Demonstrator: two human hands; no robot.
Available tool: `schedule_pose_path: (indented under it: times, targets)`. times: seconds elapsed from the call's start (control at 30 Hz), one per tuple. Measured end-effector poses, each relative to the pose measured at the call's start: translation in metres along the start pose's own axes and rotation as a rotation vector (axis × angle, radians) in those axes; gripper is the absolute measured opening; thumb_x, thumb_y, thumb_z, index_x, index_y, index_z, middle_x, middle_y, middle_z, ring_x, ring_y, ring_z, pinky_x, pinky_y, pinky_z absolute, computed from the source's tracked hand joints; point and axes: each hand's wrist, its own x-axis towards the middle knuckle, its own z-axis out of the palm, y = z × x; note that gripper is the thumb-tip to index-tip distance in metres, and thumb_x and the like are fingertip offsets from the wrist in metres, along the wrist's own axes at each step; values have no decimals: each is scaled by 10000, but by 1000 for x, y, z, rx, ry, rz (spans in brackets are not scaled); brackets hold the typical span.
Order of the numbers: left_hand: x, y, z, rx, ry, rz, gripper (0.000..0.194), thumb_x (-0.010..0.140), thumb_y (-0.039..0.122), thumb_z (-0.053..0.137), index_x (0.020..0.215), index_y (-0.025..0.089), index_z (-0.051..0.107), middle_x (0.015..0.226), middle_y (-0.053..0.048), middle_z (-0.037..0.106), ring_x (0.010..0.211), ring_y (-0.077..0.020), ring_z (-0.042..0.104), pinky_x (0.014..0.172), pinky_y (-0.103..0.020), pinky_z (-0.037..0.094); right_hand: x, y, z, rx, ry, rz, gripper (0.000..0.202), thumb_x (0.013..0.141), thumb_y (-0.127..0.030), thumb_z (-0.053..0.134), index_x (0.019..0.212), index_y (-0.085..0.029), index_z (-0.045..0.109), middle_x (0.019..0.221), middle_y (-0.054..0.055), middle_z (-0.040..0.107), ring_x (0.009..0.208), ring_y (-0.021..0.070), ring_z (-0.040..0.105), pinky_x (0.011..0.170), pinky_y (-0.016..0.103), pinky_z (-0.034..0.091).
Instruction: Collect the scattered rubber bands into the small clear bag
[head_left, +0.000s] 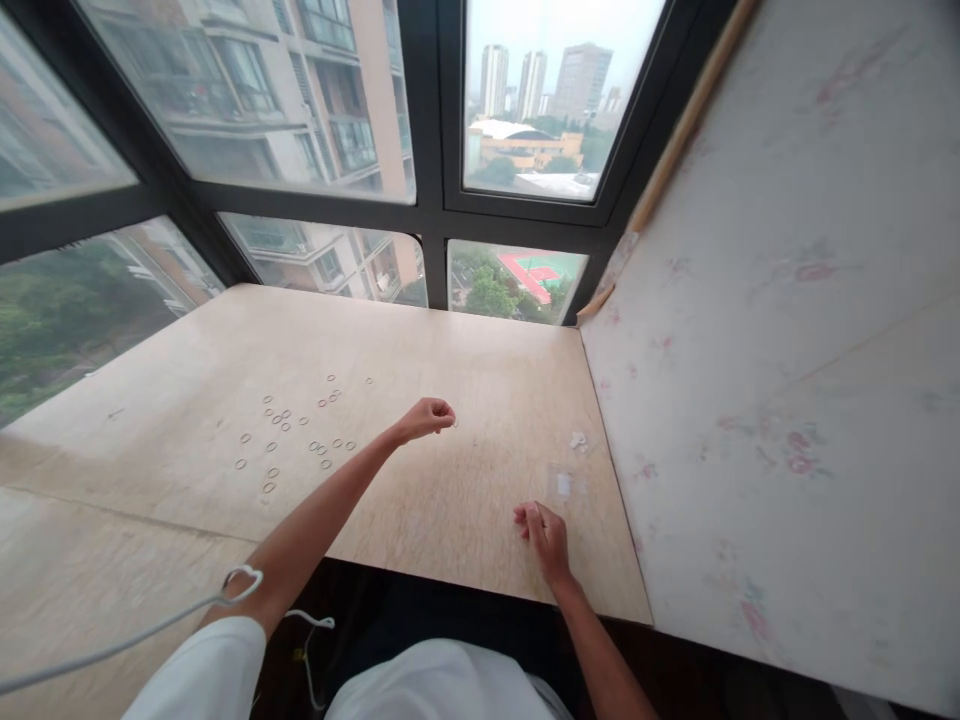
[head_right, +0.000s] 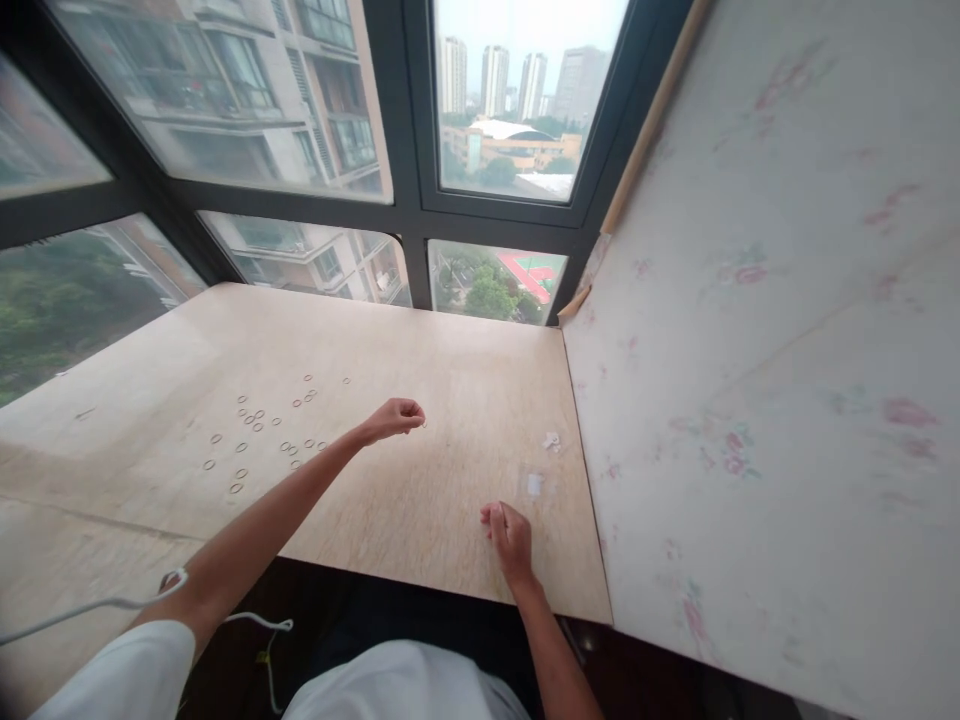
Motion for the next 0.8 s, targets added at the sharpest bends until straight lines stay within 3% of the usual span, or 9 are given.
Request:
schedule_pose_path:
  times: [0.13,0.27,0.43,0.53,0.63,0.8]
  targets:
    - [17,39,66,-75,-79,87,140,686,253,575,707,122,618,613,0,563,534,-80,499,482,-180,378,1,-1,0,34,-4,-9,454,923,-470,330,750,-187,640,678,35,658,507,140,579,513,247,440]
    - [31,67,131,36,-141,213,130,674,229,578,693,121,647,591,2,573,527,-81,486,483,-184,350,2,-2,-1,41,3,-26,448,934,-452,321,730,-191,623,654,22,639,487,128,559,504,240,423]
    - [44,82,183,196,-204,382,130,675,183,564,714,143,681,674,-15,644,583,-97,527,542,-199,377,2,-5,-2,67,27,-40,458,943,-448,305,723,-194,617,643,14,630,476,122,547,514,242,424]
    - [54,82,201,275,-215,407,154,681,167,559,735,153,702,694,-21,667,614,-113,558,579,-210,397,3,-5,-2,74,39,-45,456,943,-439,309,714,-190,615,635,14,625,471,120,541,512,242,420]
    - [61,77,207,298,-202,396,181,676,138,558,757,157,718,720,-29,681,644,-127,577,623,-224,417,3,-4,-2,81,33,-49,460,944,-438,306,714,-183,612,630,16,618,474,115,536,503,237,416]
    - [52,60,188,272,-116,382,206,732,144,548,845,158,719,808,-40,690,693,-126,574,681,-229,434,2,-2,-3,91,25,-58,467,941,-448,315,722,-164,613,639,18,623,469,102,532,490,216,410]
